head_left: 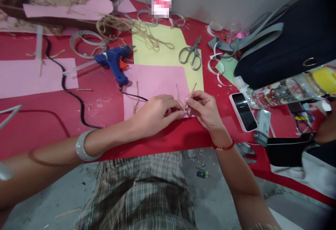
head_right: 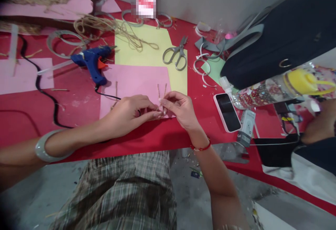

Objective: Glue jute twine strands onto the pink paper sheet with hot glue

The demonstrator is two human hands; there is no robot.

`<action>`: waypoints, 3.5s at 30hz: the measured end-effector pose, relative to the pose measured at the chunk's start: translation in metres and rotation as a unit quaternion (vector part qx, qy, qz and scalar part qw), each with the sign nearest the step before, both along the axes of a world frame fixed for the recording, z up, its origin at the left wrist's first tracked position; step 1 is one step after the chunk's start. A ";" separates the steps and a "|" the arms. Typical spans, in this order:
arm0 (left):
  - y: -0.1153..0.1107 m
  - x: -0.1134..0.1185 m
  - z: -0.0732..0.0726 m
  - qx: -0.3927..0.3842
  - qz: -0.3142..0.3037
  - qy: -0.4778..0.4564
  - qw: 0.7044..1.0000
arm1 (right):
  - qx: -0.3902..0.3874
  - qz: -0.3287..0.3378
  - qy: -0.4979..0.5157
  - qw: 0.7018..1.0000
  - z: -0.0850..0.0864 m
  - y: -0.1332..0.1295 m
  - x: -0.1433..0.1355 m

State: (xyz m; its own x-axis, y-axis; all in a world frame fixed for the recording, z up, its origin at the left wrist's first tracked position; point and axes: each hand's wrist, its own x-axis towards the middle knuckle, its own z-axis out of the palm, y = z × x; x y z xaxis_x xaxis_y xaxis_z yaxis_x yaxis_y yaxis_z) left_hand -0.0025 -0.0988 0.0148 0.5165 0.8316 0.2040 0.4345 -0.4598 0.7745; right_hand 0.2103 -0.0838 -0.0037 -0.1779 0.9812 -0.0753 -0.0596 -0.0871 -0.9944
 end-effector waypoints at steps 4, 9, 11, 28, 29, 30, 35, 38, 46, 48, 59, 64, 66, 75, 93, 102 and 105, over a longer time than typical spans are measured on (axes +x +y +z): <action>-0.001 -0.013 -0.007 0.097 -0.016 0.027 0.995 | 0.094 -0.025 -0.048 0.994 -0.008 0.002 0.007; -0.009 -0.031 -0.022 0.176 -0.085 0.060 0.979 | 0.129 -0.013 -0.124 0.984 -0.016 0.002 0.013; -0.012 -0.034 -0.025 0.183 -0.108 0.083 0.974 | 0.124 -0.002 -0.137 0.983 -0.016 0.001 0.014; -0.015 -0.032 -0.034 0.207 -0.125 0.116 0.963 | 0.150 0.055 -0.173 0.972 -0.014 0.001 0.018; -0.016 -0.031 -0.034 0.206 -0.126 0.117 0.963 | 0.158 0.055 -0.179 0.970 -0.014 0.001 0.019; -0.016 -0.031 -0.033 0.208 -0.127 0.118 0.963 | 0.165 0.057 -0.186 0.967 -0.014 0.001 0.019; -0.016 -0.032 -0.032 0.222 -0.137 0.133 0.956 | 0.174 0.068 -0.209 0.960 -0.012 0.003 0.020; -0.016 -0.032 -0.031 0.221 -0.141 0.137 0.955 | 0.174 0.071 -0.209 0.960 -0.011 0.004 0.022; -0.016 -0.031 -0.031 0.211 -0.140 0.143 0.957 | 0.167 0.079 -0.222 0.957 -0.012 0.006 0.023; -0.016 -0.031 -0.032 0.219 -0.139 0.141 0.955 | 0.170 0.079 -0.222 0.957 -0.013 0.006 0.022; -0.015 -0.030 -0.031 0.207 -0.143 0.142 0.957 | 0.173 0.068 -0.241 0.953 -0.015 0.006 0.021; -0.015 -0.030 -0.030 0.218 -0.148 0.156 0.952 | 0.176 0.069 -0.247 0.951 -0.015 0.006 0.021; -0.015 -0.030 -0.029 0.217 -0.148 0.159 0.952 | 0.177 0.069 -0.246 0.951 -0.015 0.006 0.020; -0.014 -0.027 -0.031 0.216 -0.137 0.162 0.953 | 0.183 0.071 -0.257 0.946 -0.014 0.006 0.020; -0.010 -0.022 -0.029 0.201 -0.139 0.153 0.958 | 0.164 0.095 -0.276 0.942 0.001 0.013 0.014; -0.007 -0.020 -0.026 0.184 -0.138 0.147 0.962 | 0.151 0.111 -0.281 0.941 0.001 0.019 0.019; -0.007 -0.019 -0.028 0.203 -0.134 0.161 0.957 | 0.150 0.112 -0.276 0.943 0.001 0.019 0.019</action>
State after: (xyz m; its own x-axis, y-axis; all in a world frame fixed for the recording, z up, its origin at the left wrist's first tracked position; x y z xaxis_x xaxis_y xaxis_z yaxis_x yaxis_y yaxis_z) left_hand -0.0215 -0.1056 -0.0131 0.7902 0.5469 0.2765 0.4451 -0.8223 0.3546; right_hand 0.2290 -0.0645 -0.0025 -0.3980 0.9156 0.0581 0.4603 0.2541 -0.8506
